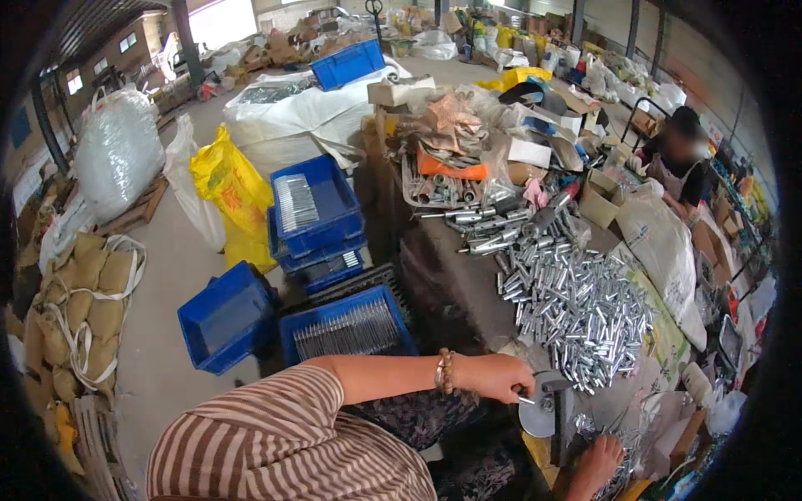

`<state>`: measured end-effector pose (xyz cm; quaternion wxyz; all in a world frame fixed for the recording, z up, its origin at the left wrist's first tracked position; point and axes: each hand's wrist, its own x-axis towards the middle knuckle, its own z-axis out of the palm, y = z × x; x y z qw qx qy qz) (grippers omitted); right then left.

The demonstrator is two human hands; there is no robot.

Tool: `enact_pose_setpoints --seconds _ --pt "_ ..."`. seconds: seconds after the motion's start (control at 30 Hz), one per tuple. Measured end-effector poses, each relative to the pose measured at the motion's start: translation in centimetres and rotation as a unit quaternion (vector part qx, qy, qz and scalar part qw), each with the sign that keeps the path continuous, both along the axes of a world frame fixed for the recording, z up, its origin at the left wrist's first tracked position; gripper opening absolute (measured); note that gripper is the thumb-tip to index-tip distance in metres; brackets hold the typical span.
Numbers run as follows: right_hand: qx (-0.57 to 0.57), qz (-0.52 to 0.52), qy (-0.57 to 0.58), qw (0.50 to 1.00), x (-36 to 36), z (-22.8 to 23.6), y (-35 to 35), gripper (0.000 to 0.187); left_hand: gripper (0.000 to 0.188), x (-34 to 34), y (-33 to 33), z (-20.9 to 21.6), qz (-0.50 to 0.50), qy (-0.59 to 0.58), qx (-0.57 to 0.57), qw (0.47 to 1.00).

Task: Assembling small metal components using a hammer and a jig on a workshop table.

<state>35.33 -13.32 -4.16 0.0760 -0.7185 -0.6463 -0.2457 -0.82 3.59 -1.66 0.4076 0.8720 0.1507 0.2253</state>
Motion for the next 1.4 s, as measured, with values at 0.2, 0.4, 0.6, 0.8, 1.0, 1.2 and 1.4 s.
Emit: enact_pose_setpoints --seconds 0.2,0.4,0.6,0.8,1.0,1.2,1.4 --pt "0.055 0.051 0.173 0.982 -2.8 1.4 -1.1 0.015 0.026 0.5 -1.4 -0.3 0.03 0.039 0.09 0.995" --pt "0.071 0.064 0.316 0.944 -14.8 7.1 -3.2 0.012 0.015 1.0 -2.8 -0.7 0.071 0.001 0.136 0.988" --pt "0.039 0.08 0.294 0.952 -17.9 5.6 -0.4 0.012 0.018 -1.0 -2.0 1.2 0.107 0.004 0.119 0.987" --pt "0.048 0.064 0.296 0.952 -17.7 5.5 -0.7 0.013 0.019 0.1 -2.7 1.5 0.104 0.004 0.082 0.991" --pt "0.061 0.098 0.264 0.958 -17.6 4.7 -0.6 0.012 0.018 0.8 -3.4 1.3 0.11 0.011 0.116 0.987" --pt "0.059 0.109 0.227 0.966 -17.4 4.8 -0.3 0.012 0.015 0.8 -3.3 1.5 0.116 0.002 0.115 0.987" --pt "0.084 0.126 0.221 0.963 -17.4 4.4 0.2 0.012 0.016 0.8 -3.0 1.2 0.116 0.002 0.108 0.987"
